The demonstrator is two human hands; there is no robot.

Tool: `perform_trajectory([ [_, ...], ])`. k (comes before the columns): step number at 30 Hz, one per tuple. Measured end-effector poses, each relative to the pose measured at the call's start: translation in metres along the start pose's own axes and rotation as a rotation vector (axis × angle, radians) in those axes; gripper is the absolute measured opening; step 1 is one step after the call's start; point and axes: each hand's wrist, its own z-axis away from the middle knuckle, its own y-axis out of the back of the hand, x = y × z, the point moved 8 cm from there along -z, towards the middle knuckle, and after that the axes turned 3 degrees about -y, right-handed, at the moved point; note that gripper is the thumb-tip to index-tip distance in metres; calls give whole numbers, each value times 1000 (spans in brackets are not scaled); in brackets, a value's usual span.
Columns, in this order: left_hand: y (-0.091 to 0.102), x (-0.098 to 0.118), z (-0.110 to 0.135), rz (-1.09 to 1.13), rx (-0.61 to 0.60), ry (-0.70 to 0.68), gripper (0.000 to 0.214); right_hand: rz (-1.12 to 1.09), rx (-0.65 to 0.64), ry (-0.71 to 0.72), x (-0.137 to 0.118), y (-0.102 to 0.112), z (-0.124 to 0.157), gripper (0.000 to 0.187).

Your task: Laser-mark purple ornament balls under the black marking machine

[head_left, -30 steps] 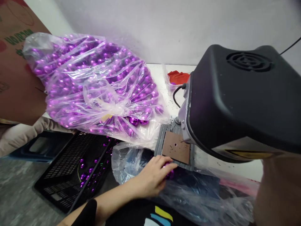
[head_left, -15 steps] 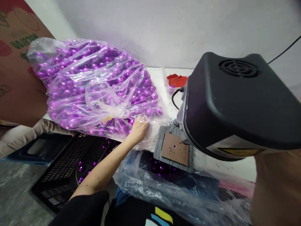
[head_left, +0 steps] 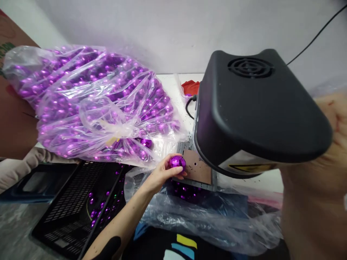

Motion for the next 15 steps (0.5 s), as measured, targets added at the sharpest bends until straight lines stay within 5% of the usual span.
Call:
perform_trajectory([
  [7,-15,-2,-14,-598,54,-322,56,-65,10,-1,-1,-1,-4,51],
  [15,-31,-17,-34,-655,60,-492,61,-36,4,-24,-3,-1,-4,56],
])
